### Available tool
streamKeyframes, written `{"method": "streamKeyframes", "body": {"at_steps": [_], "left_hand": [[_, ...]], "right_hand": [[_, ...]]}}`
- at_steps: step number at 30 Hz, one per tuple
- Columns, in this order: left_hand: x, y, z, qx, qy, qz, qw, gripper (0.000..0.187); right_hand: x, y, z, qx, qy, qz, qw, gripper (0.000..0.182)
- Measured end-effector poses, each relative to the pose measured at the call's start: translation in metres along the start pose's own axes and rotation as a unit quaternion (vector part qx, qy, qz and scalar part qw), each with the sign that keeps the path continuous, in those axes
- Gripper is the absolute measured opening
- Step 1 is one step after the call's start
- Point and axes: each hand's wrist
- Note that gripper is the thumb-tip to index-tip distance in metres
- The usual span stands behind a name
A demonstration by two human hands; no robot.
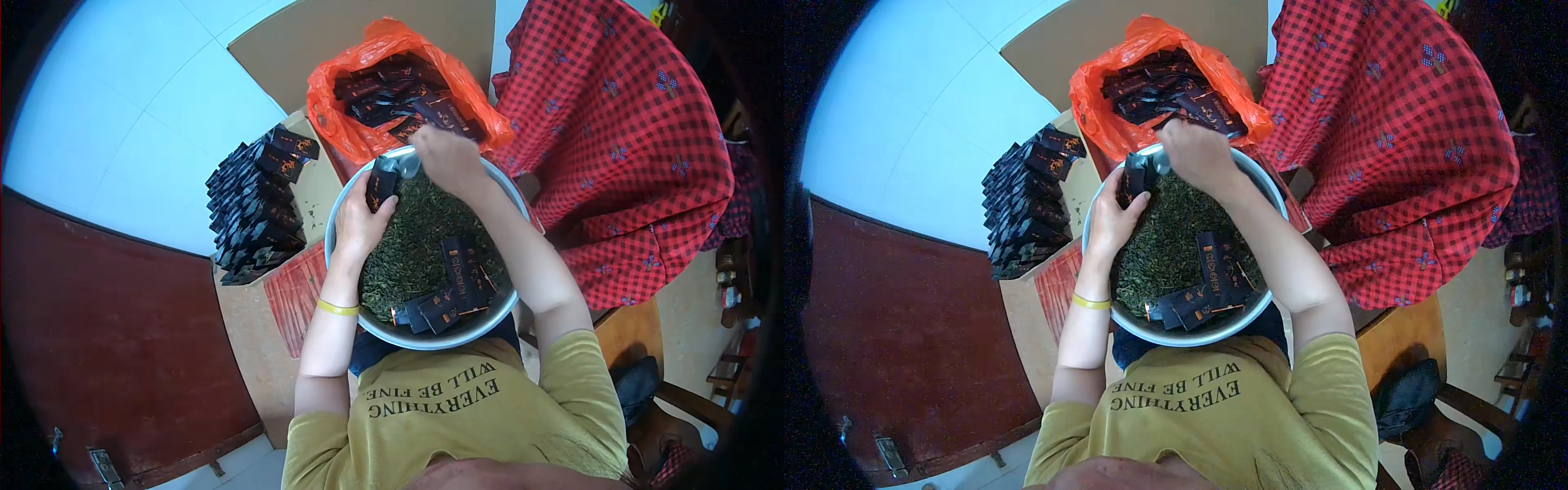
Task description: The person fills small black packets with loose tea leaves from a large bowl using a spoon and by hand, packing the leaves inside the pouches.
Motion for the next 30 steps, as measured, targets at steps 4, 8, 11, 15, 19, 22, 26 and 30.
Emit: {"method": "streamKeyframes", "body": {"at_steps": [4,8,11,15,19,22,26,30], "left_hand": [[0.002,0.001,0.0,-0.02,0.0,0.014,1.0,0.059],[0.006,0.004,-0.003,-0.032,0.012,0.03,0.999,0.059],[0.01,0.004,-0.002,-0.023,0.005,0.039,0.999,0.061],[0.004,0.0,-0.001,0.006,-0.016,0.046,0.999,0.065],[0.002,-0.001,0.0,0.011,-0.008,0.032,0.999,0.064],[0.0,-0.002,0.0,0.011,0.013,0.028,0.999,0.064],[-0.002,-0.003,0.002,0.013,0.027,0.022,0.999,0.063],[0.002,0.001,0.0,0.011,0.037,0.016,0.999,0.063]], "right_hand": [[0.013,0.031,0.013,0.165,-0.021,-0.101,0.981,0.024],[0.029,0.037,0.016,0.318,0.004,-0.174,0.932,0.027],[0.022,0.04,0.018,0.327,-0.008,-0.213,0.921,0.028],[0.0,0.016,0.008,0.21,0.046,-0.284,0.934,0.035],[-0.012,0.011,0.004,0.008,0.111,-0.319,0.941,0.039],[-0.017,0.006,0.002,-0.097,0.111,-0.336,0.93,0.039],[-0.015,-0.005,0.0,-0.179,0.131,-0.428,0.876,0.038],[-0.005,-0.008,-0.002,-0.22,0.093,-0.328,0.914,0.03]]}}
Point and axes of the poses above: each hand's wrist, its own z-axis away from the middle knuckle, its own y-axis out of the palm, x = y × z, and after that the axes turned 10 degrees about -y, right-handed
